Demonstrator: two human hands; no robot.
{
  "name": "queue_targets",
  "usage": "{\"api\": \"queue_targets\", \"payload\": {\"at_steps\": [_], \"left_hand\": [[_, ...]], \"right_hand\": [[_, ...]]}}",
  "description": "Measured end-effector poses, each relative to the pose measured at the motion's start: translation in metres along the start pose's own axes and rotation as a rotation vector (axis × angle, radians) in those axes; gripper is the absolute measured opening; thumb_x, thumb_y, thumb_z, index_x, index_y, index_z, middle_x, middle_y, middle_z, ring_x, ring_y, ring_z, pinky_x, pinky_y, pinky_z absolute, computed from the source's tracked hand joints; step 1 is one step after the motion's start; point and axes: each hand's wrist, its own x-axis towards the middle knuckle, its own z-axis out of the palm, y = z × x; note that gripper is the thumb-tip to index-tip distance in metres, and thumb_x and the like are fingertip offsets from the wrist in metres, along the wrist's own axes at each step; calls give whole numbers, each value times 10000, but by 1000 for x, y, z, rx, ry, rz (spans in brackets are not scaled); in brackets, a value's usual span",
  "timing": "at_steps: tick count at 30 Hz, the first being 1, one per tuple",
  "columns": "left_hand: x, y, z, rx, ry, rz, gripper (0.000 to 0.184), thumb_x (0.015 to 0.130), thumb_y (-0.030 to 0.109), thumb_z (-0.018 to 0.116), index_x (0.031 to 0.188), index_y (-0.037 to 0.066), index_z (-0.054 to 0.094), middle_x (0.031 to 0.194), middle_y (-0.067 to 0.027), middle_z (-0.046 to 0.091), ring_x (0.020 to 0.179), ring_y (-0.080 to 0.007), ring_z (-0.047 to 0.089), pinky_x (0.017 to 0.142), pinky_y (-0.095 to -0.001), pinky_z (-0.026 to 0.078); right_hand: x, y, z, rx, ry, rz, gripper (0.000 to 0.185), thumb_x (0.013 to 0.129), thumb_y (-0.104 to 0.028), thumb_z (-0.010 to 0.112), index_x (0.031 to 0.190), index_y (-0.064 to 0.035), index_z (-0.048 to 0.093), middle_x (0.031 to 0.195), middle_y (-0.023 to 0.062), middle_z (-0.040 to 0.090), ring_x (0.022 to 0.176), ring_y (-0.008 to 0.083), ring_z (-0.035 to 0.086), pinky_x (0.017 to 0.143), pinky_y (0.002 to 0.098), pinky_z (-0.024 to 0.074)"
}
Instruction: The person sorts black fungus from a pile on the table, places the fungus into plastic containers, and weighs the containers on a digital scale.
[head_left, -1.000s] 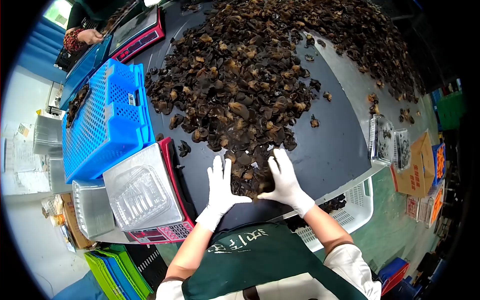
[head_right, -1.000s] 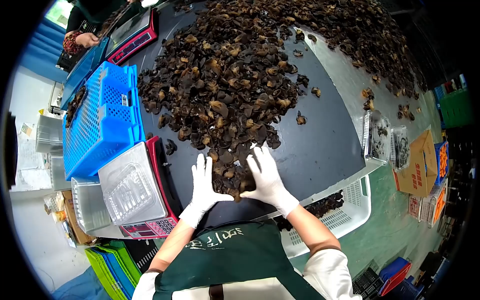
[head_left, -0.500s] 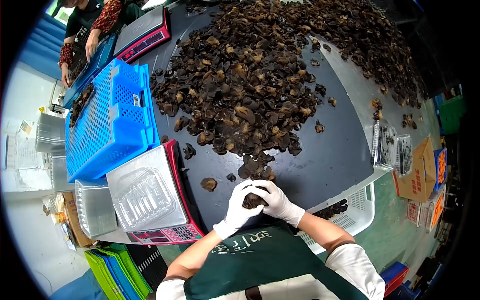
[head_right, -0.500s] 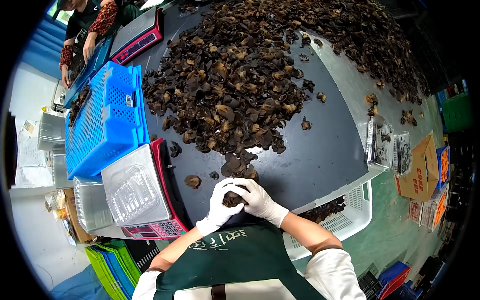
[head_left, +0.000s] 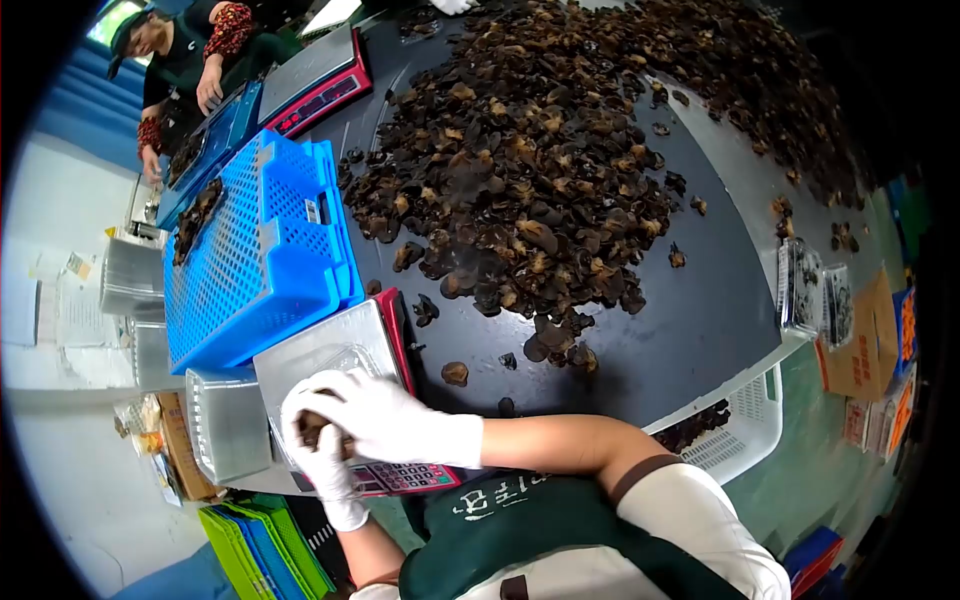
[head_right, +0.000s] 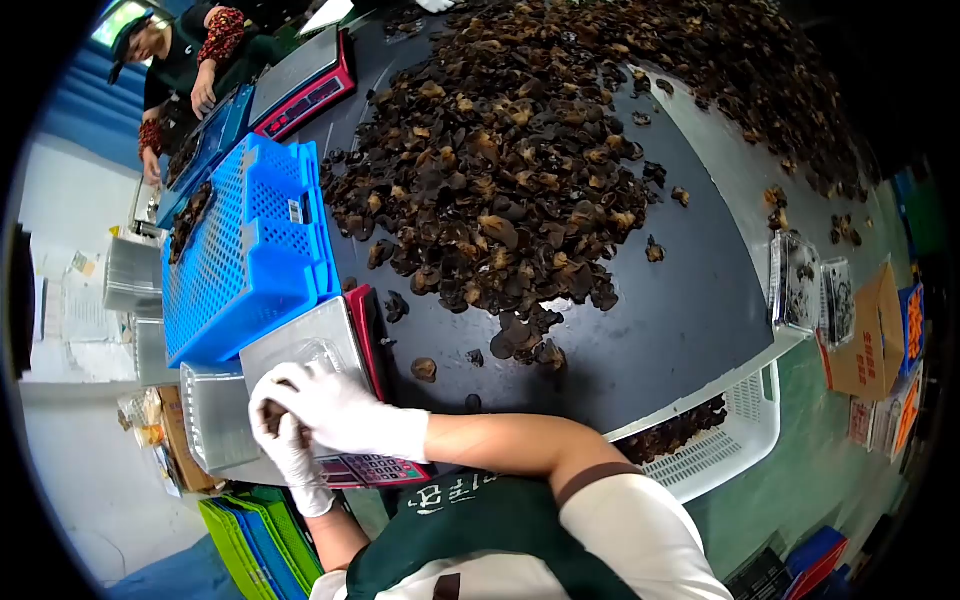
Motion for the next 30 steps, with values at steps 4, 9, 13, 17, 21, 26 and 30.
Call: {"api": "queue_targets", "payload": {"at_steps": [4, 9, 13, 17, 21, 26, 30], "left_hand": [[15, -31, -57, 137, 84, 37, 461, 795, 58, 687, 1220, 27, 509, 1208, -88, 534, 1113, -201, 524, 971, -336, 434], [14, -79, -91, 290, -105, -106, 501, 799, 7, 656, 1266, 37, 477, 1225, -94, 507, 1115, -201, 512, 982, -340, 416], [15, -68, -99, 407, -108, -14, 630, 755, 240, 723, 1292, 20, 478, 1294, -125, 477, 1203, -265, 477, 1043, -401, 364], [14, -35, -90, 569, -70, 149, 565, 767, 187, 656, 1290, 42, 501, 1396, -139, 413, 1310, -285, 385, 1090, -409, 313], [10, -28, -91, 654, -87, 173, 538, 767, 44, 595, 1295, 36, 495, 1406, -140, 392, 1295, -287, 398, 1064, -405, 368], [8, -13, -72, 632, 2, 214, 448, 799, 98, 674, 1227, 57, 546, 1304, -124, 469, 1220, -283, 460, 1015, -391, 398], [2, 13, -40, 811, -90, 333, 442, 728, 57, 726, 1152, 77, 599, 1172, -128, 533, 1103, -303, 511, 961, -389, 413]], "right_hand": [[27, 7, 51, -155, -97, 28, 588, 724, -142, 666, 1263, -44, 453, 1163, 169, 485, 967, 338, 545, 841, 411, 470], [14, 29, 74, -381, -157, -15, 659, 664, -304, 717, 1233, -52, 501, 1197, 171, 501, 1095, 424, 440, 990, 522, 321], [11, 8, 13, -8, -45, -17, 613, 681, -287, 709, 1218, -60, 518, 1147, 164, 544, 1049, 420, 484, 912, 537, 398], [-16, 35, -30, -44, 123, 34, 287, 750, -126, 584, 1015, -30, 635, 910, 143, 645, 850, 331, 607, 788, 438, 478], [-73, 62, -67, -505, 46, 134, 265, 797, -33, 571, 1059, -36, 606, 936, 128, 608, 888, 303, 587, 797, 389, 469], [-143, 79, -63, -789, -149, 224, 99, 724, -60, 558, 817, -40, 587, 867, 87, 532, 804, 252, 538, 679, 316, 484], [-158, 77, -68, -547, -121, 301, 47, 738, -51, 565, 782, -64, 572, 816, 93, 543, 799, 266, 568, 678, 336, 500]]}}
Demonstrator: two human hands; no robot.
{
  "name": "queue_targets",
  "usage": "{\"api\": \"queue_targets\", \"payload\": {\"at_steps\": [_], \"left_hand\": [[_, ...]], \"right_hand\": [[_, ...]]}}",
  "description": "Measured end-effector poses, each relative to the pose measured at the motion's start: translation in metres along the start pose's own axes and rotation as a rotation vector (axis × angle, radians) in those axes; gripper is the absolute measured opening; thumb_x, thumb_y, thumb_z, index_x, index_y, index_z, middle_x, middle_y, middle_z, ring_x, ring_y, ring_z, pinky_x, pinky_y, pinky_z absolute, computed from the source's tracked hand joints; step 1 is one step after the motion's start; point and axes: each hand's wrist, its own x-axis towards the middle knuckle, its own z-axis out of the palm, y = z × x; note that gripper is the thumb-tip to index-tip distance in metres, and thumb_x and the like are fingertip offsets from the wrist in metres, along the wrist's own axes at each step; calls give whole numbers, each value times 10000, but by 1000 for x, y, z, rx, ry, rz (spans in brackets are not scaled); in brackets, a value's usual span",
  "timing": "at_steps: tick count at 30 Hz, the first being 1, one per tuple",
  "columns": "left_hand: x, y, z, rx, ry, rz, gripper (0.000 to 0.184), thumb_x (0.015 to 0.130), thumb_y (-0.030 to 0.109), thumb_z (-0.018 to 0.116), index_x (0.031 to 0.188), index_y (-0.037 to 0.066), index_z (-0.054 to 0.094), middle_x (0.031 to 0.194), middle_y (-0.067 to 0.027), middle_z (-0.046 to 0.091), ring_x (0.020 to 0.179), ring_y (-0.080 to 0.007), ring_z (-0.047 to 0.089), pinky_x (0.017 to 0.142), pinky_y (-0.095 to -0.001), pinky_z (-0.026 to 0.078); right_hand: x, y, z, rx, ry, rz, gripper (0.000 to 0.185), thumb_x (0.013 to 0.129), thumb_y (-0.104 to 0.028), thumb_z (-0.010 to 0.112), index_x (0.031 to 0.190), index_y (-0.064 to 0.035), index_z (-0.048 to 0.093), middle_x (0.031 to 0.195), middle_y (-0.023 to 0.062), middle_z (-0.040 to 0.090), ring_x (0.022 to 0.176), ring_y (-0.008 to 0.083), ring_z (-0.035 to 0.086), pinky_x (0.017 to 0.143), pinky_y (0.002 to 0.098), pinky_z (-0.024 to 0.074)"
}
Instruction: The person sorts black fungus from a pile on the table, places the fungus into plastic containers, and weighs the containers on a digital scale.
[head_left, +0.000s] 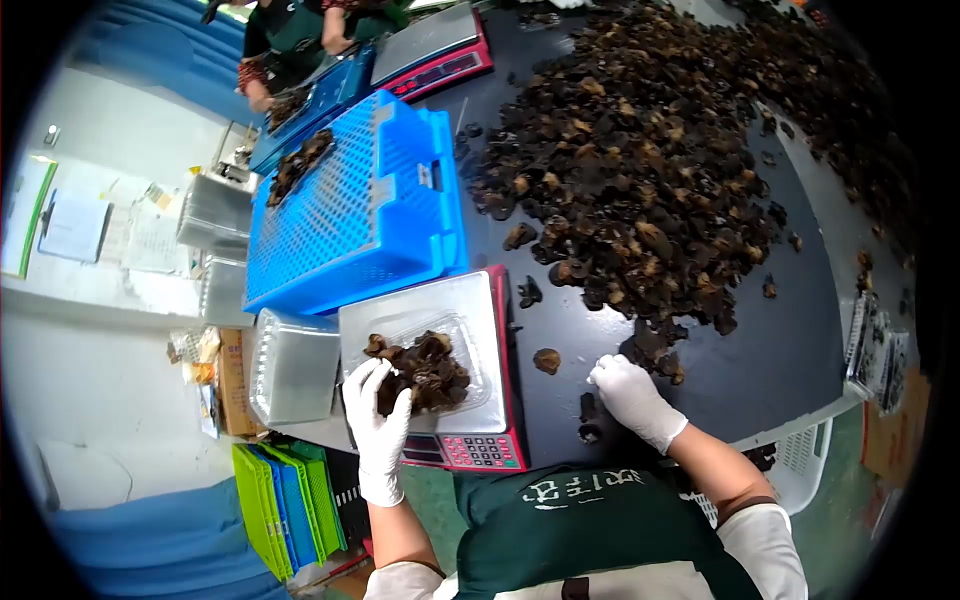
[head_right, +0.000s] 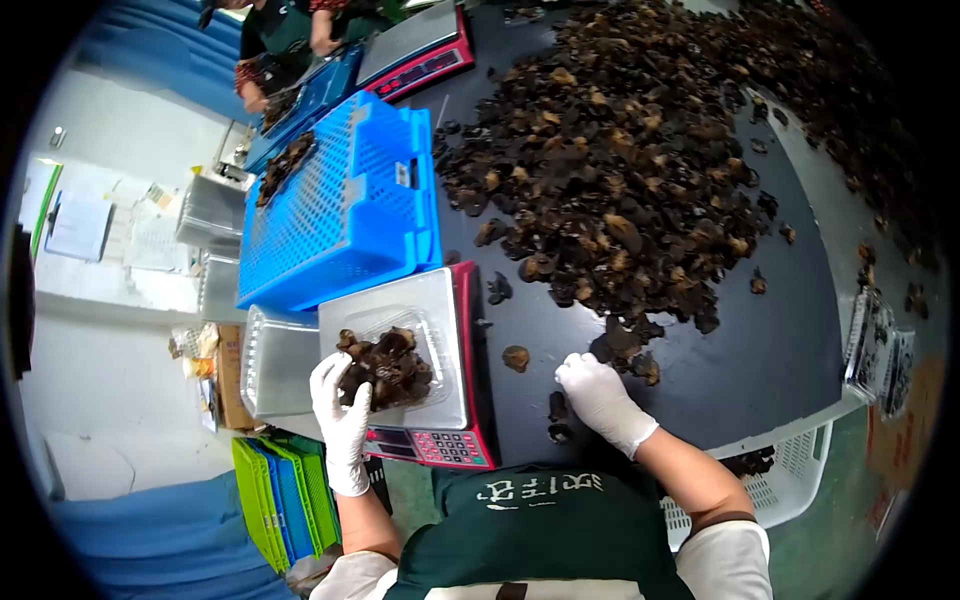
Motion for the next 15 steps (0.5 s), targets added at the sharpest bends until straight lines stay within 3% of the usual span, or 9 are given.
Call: {"api": "queue_targets", "payload": {"at_steps": [3, 5, 7, 9, 11, 13, 14, 15], "left_hand": [[1, 28, 6, -46, -38, 47, 413, 719, 10, 711, 1116, 53, 604, 1138, -137, 543, 1052, -307, 537, 938, -389, 429], [0, 52, 14, -111, -82, 89, 339, 735, 11, 683, 1065, 46, 618, 1071, -136, 570, 1004, -293, 558, 894, -384, 456], [-4, 73, 28, -235, -196, 93, 317, 736, 18, 683, 1047, 51, 634, 1047, -134, 584, 989, -287, 564, 875, -384, 465], [-5, 100, 47, -200, -383, 128, 322, 758, 39, 666, 1078, 59, 641, 1064, -143, 594, 991, -311, 570, 879, -392, 468], [-11, 117, 75, -215, -551, 193, 411, 804, 87, 628, 1212, 70, 577, 1203, -185, 529, 1126, -359, 503, 961, -425, 425], [-26, 119, 114, -61, -572, 268, 503, 818, 105, 604, 1308, 72, 492, 1329, -244, 415, 1237, -444, 388, 1017, -498, 368], [-30, 118, 129, 58, -592, 213, 528, 823, 122, 593, 1332, 75, 462, 1362, -268, 367, 1256, -488, 339, 1024, -540, 341], [-31, 117, 142, 177, -611, 157, 553, 828, 139, 583, 1357, 78, 432, 1395, -291, 318, 1275, -532, 290, 1031, -582, 314]], "right_hand": [[-20, -6, -31, 345, -102, 223, 97, 774, -54, 544, 841, -69, 613, 850, 108, 623, 853, 307, 607, 744, 395, 497], [-41, 0, -62, 402, -280, 253, 112, 784, -117, 548, 838, -70, 635, 869, 106, 650, 861, 326, 614, 768, 411, 493], [-56, 0, -102, 195, -856, 307, 251, 823, -275, 558, 919, -93, 702, 900, 143, 679, 886, 339, 629, 801, 418, 498], [-74, 1, -118, 264, -1035, 412, 278, 833, -299, 557, 942, -90, 706, 908, 152, 681, 893, 340, 634, 803, 415, 502], [-78, -3, -120, 236, -717, 401, 245, 825, -263, 572, 926, -76, 695, 886, 125, 682, 896, 328, 630, 818, 414, 489], [-79, 5, -101, 108, -297, 313, 195, 823, -230, 577, 884, -80, 685, 835, 109, 661, 857, 305, 615, 804, 401, 476], [-74, 6, -96, 44, -133, 298, 168, 826, -221, 576, 847, -88, 677, 845, 93, 640, 857, 277, 591, 785, 390, 460], [-67, 6, -95, -61, -24, 286, 110, 769, -141, 651, 871, -101, 663, 896, 57, 642, 863, 264, 577, 761, 377, 463]]}}
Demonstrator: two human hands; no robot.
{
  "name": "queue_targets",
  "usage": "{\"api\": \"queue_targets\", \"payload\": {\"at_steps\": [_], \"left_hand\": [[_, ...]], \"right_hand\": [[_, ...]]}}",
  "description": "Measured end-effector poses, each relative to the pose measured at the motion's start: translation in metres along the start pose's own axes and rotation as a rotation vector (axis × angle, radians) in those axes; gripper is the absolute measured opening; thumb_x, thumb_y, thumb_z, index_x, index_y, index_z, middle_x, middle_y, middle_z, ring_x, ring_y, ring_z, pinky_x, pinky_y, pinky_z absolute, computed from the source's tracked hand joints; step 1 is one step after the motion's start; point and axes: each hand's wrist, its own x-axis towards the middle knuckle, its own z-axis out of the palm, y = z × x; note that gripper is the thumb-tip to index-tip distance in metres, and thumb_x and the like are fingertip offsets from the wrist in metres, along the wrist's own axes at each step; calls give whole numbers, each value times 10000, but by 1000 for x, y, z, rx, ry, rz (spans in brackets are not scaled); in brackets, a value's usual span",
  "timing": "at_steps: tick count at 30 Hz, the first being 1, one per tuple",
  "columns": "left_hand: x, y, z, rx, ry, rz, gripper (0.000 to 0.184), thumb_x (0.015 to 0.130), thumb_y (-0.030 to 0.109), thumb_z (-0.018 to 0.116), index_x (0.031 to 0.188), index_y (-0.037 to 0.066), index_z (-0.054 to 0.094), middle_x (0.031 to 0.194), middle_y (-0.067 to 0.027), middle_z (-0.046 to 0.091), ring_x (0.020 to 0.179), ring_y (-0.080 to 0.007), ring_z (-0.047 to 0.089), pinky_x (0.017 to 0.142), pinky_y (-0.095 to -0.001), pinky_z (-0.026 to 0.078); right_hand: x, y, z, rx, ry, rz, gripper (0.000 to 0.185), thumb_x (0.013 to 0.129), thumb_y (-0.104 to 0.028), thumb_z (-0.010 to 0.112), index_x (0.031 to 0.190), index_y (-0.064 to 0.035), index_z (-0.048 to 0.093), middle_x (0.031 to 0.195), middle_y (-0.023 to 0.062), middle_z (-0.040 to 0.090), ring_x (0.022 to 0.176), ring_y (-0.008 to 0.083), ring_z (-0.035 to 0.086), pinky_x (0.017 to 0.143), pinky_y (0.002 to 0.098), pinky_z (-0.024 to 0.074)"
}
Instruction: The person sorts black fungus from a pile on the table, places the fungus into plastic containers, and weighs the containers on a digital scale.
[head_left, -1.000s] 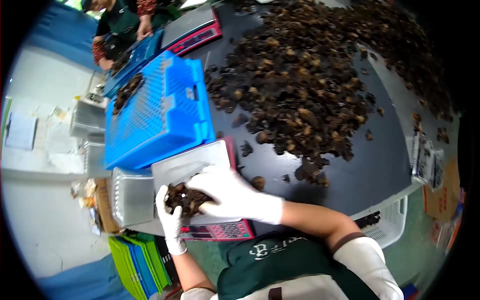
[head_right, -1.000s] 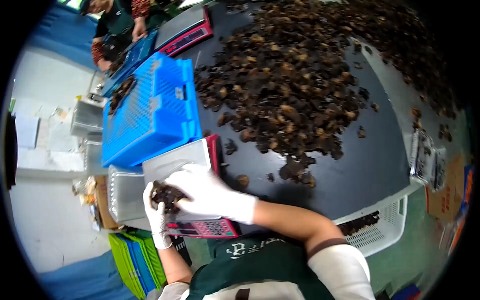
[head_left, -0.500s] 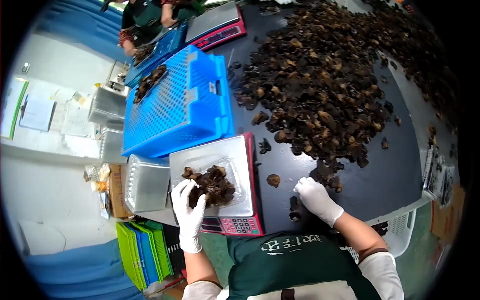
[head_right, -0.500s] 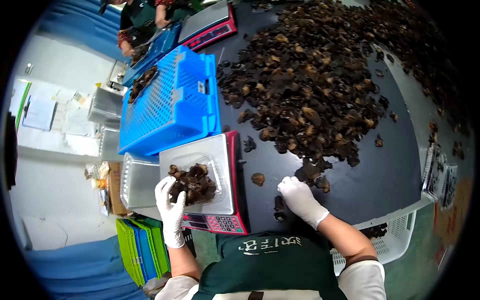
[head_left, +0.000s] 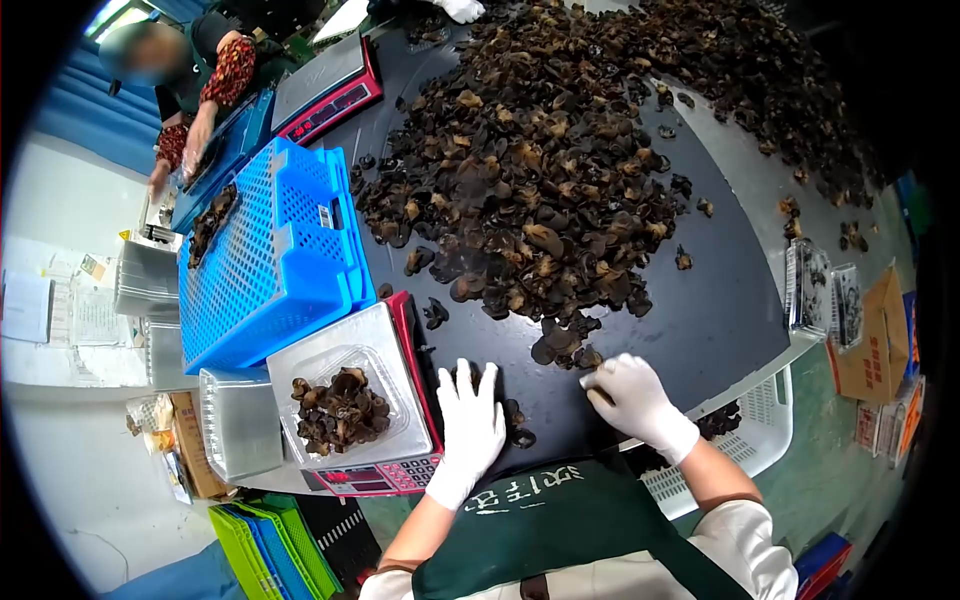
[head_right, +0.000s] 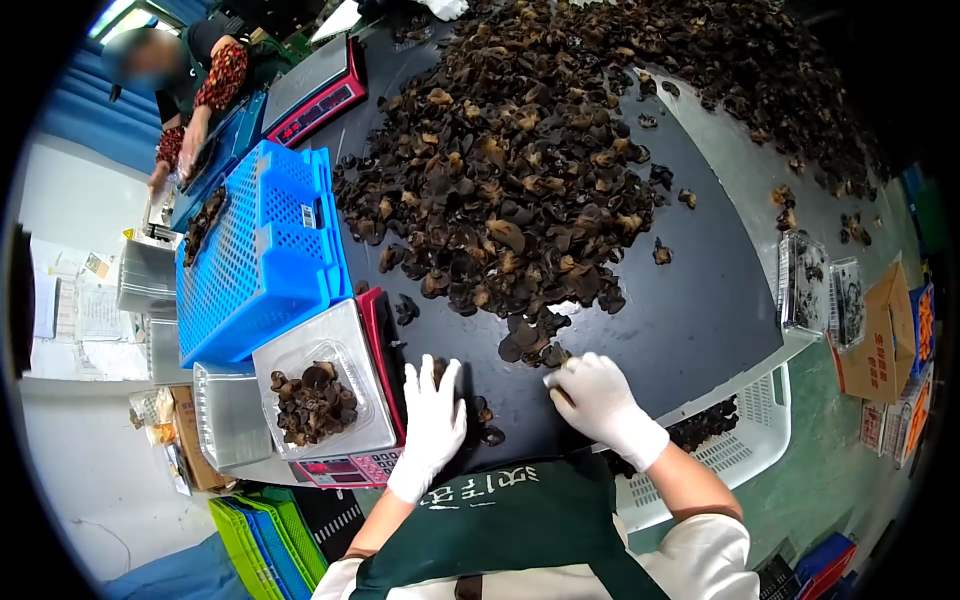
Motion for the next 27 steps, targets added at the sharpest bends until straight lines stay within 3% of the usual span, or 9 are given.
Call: {"api": "queue_targets", "payload": {"at_steps": [4, 6, 8, 11, 15, 19, 21, 24, 27], "left_hand": [[16, -15, 44, 99, -11, -182, 565, 853, 251, 574, 1359, 48, 426, 1377, -303, 359, 1229, -540, 343, 1003, -584, 326], [6, -22, 58, 83, 122, -5, 571, 841, 326, 602, 1299, 8, 480, 1301, -293, 438, 1193, -491, 396, 1004, -513, 338], [-5, -5, 45, -247, 85, 93, 575, 809, 359, 643, 1263, 29, 516, 1227, -262, 477, 1124, -448, 441, 959, -511, 363], [-27, 4, 43, -52, -25, 358, 601, 734, 394, 706, 1244, 116, 554, 1159, -181, 508, 1027, -363, 478, 841, -491, 418], [-31, -4, 59, -130, 2, 351, 301, 803, 96, 624, 1103, 126, 616, 1021, -53, 563, 865, -242, 584, 592, -307, 529], [-31, 1, 42, -457, 111, 334, 281, 840, 131, 634, 1120, 122, 606, 977, -58, 576, 868, -239, 617, 640, -331, 544], [-35, 0, -13, -467, 234, 218, 228, 828, 127, 656, 1055, 114, 648, 983, -75, 633, 882, -267, 626, 756, -364, 529], [-44, -43, -75, -316, 742, -11, 190, 754, -23, 635, 921, 66, 621, 902, -93, 611, 839, -250, 583, 784, -368, 487], [-64, -128, -79, -307, 943, -386, 231, 817, -68, 548, 1031, 15, 576, 1037, -118, 568, 934, -231, 564, 878, -329, 455]], "right_hand": [[22, 4, 25, 15, 342, -5, 398, 698, -143, 714, 1083, -91, 628, 1038, 109, 602, 949, 294, 564, 834, 388, 462], [32, -2, 37, -30, 311, -25, 563, 705, -207, 723, 1232, -96, 560, 1168, 141, 559, 946, 304, 554, 837, 406, 458], [39, -8, 44, -214, 196, -47, 598, 712, -305, 716, 1253, -110, 550, 1180, 111, 556, 888, 268, 536, 783, 382, 448], [57, 4, 63, -290, 232, -131, 547, 732, -297, 698, 1234, -127, 559, 1179, 67, 552, 786, 231, 534, 658, 335, 463], [70, 13, 70, -126, 180, -119, 335, 785, -187, 638, 1113, -126, 608, 1077, 49, 570, 779, 220, 603, 630, 333, 520], [80, -15, 52, 306, 297, -119, 190, 795, -125, 658, 981, -87, 646, 948, 73, 617, 813, 244, 636, 694, 327, 527], [85, -33, 42, 503, 352, -192, 206, 759, -45, 690, 960, -69, 652, 917, 88, 636, 811, 244, 627, 732, 306, 522], [98, -61, 35, 612, 335, -270, 201, 759, -9, 680, 953, -54, 653, 906, 88, 638, 819, 207, 629, 737, 293, 515], [113, -86, 45, 641, 201, -288, 210, 799, -80, 667, 1007, -74, 642, 955, 81, 629, 821, 216, 639, 735, 292, 517]]}}
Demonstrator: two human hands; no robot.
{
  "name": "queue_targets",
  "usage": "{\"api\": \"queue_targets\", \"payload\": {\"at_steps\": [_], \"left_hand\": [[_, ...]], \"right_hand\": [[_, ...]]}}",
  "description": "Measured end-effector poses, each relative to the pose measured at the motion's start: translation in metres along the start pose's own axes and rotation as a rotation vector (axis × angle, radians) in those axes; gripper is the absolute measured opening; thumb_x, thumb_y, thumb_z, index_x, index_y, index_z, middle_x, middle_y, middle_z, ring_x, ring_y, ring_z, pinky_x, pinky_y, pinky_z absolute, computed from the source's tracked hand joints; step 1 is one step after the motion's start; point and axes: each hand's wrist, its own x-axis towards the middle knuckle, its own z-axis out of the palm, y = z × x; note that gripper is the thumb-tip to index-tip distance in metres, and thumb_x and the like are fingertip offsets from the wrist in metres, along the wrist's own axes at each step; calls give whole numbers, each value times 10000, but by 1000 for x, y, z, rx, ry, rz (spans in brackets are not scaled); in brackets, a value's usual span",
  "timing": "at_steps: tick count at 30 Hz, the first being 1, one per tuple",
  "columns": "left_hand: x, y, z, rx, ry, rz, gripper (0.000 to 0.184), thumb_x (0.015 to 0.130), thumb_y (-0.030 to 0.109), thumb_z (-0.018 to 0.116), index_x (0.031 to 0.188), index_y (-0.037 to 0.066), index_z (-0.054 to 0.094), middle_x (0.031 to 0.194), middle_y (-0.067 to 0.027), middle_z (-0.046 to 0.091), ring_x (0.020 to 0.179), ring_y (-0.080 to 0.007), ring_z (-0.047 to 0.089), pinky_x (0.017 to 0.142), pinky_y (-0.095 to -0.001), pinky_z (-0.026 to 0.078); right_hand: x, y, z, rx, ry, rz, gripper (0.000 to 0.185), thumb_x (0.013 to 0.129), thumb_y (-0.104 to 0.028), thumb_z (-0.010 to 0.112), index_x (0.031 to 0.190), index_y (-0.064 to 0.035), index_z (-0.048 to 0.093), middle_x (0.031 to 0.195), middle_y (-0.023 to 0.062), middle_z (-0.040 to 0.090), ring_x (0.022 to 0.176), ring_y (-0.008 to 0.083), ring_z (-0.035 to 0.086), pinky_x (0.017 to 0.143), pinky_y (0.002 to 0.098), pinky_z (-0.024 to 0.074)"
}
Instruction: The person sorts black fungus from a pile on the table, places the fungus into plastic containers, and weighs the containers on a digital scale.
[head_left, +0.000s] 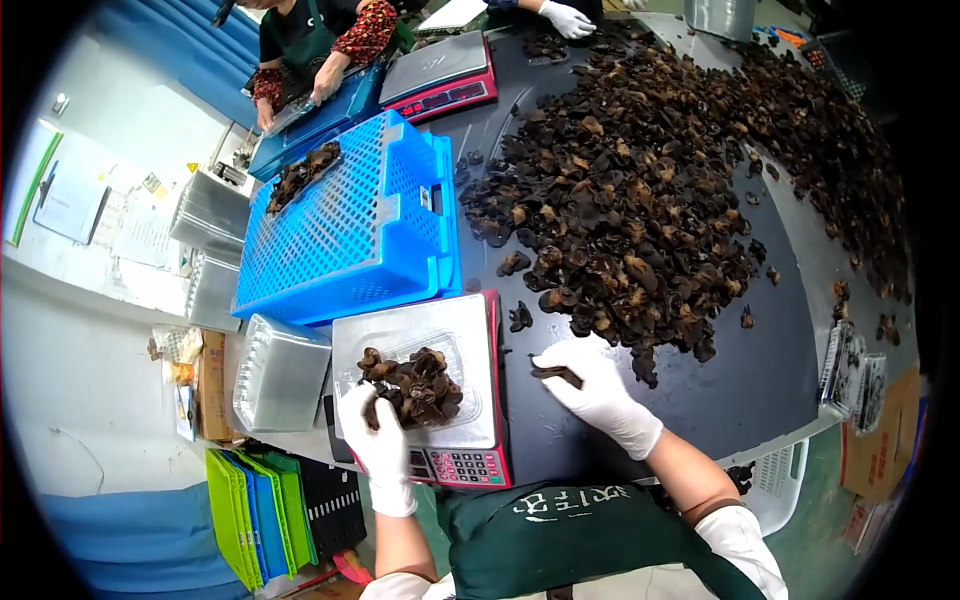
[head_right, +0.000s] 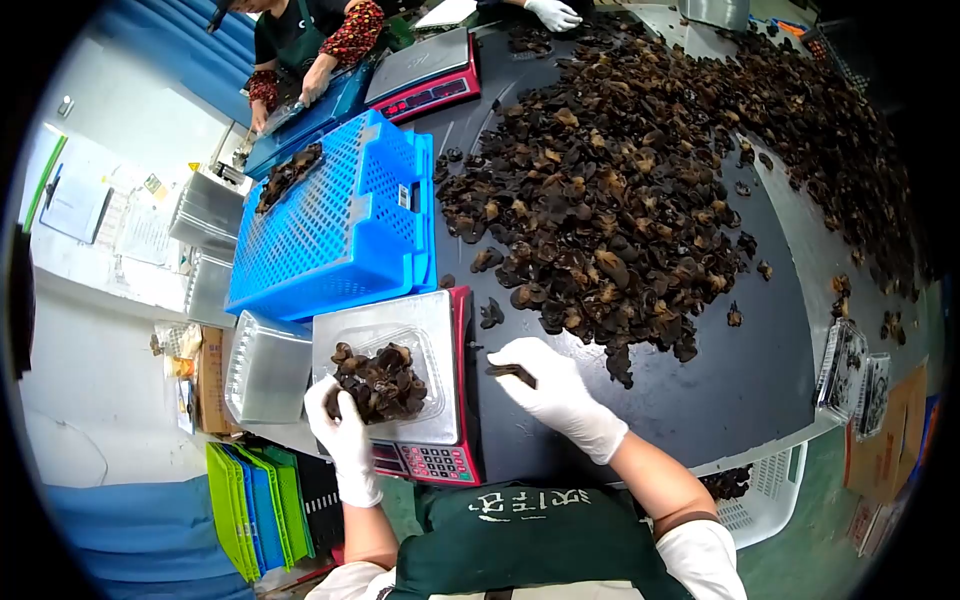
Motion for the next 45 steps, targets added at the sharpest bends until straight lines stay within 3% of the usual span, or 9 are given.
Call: {"api": "queue_targets", "payload": {"at_steps": [8, 13, 19, 25, 31, 39, 41, 43, 45], "left_hand": [[-1, -46, 13, 126, -254, -59, 326, 887, 65, 513, 1209, 11, 519, 1227, -190, 508, 1165, -344, 465, 1043, -422, 330], [-10, -32, 40, -646, -138, -502, 413, 1010, 266, 348, 1312, -7, 421, 1270, -126, 464, 1173, -224, 457, 1032, -358, 346], [-9, -17, 31, -509, -160, -322, 489, 1022, 337, 320, 1365, -8, 369, 1346, -138, 427, 1230, -238, 430, 1054, -368, 329], [1, -40, 11, -349, -120, -129, 541, 1017, 385, 293, 1359, -25, 381, 1384, -172, 408, 1307, -278, 373, 1114, -394, 252], [17, -52, -11, -301, -97, -181, 495, 1023, 328, 281, 1358, -17, 400, 1385, -159, 428, 1315, -261, 378, 1126, -388, 240], [20, -66, -26, -327, 3, -201, 489, 1025, 329, 300, 1348, -21, 411, 1374, -159, 443, 1304, -257, 395, 1121, -391, 250], [22, -67, -32, -334, 30, -239, 485, 1025, 328, 306, 1348, -18, 411, 1371, -154, 447, 1300, -254, 399, 1121, -391, 251], [25, -72, -39, -301, 79, -253, 458, 1026, 294, 309, 1346, -14, 418, 1365, -150, 454, 1289, -248, 414, 1112, -386, 270], [30, -68, -45, -258, 76, -242, 403, 1018, 207, 324, 1339, -15, 424, 1357, -150, 462, 1277, -247, 430, 1105, -378, 287]], "right_hand": [[60, -54, 63, 20, -214, -239, 252, 849, -205, 594, 1083, -113, 617, 1041, 81, 624, 933, 253, 635, 795, 342, 525], [72, -40, 122, -328, -356, -459, 337, 833, -312, 613, 1100, -106, 611, 1029, 75, 588, 917, 249, 574, 806, 385, 453], [80, -63, 83, -156, -243, -506, 383, 765, -283, 669, 1084, -78, 615, 1088, 107, 603, 1050, 283, 543, 887, 421, 413], [76, -39, 7, -168, -174, -186, 104, 749, -139, 651, 816, -81, 705, 607, 70, 601, 560, 258, 591, 570, 346, 446], [44, -24, 34, -539, -226, -260, 213, 660, -138, 686, 872, -109, 685, 782, 14, 611, 841, 224, 506, 793, 361, 371], [39, -47, -20, -198, -158, -105, 136, 675, -123, 685, 811, -129, 679, 706, 24, 625, 656, 220, 566, 665, 355, 425], [28, -47, -64, -143, -501, -137, 219, 699, -195, 694, 904, -122, 713, 764, 49, 666, 683, 233, 602, 691, 358, 462], [15, -42, -91, -61, -941, 311, 343, 729, -280, 684, 1023, -108, 711, 865, 84, 695, 769, 250, 634, 742, 349, 491], [4, -40, -94, -205, -793, 239, 419, 739, -324, 672, 1071, -71, 693, 896, 110, 688, 828, 279, 624, 795, 346, 487]]}}
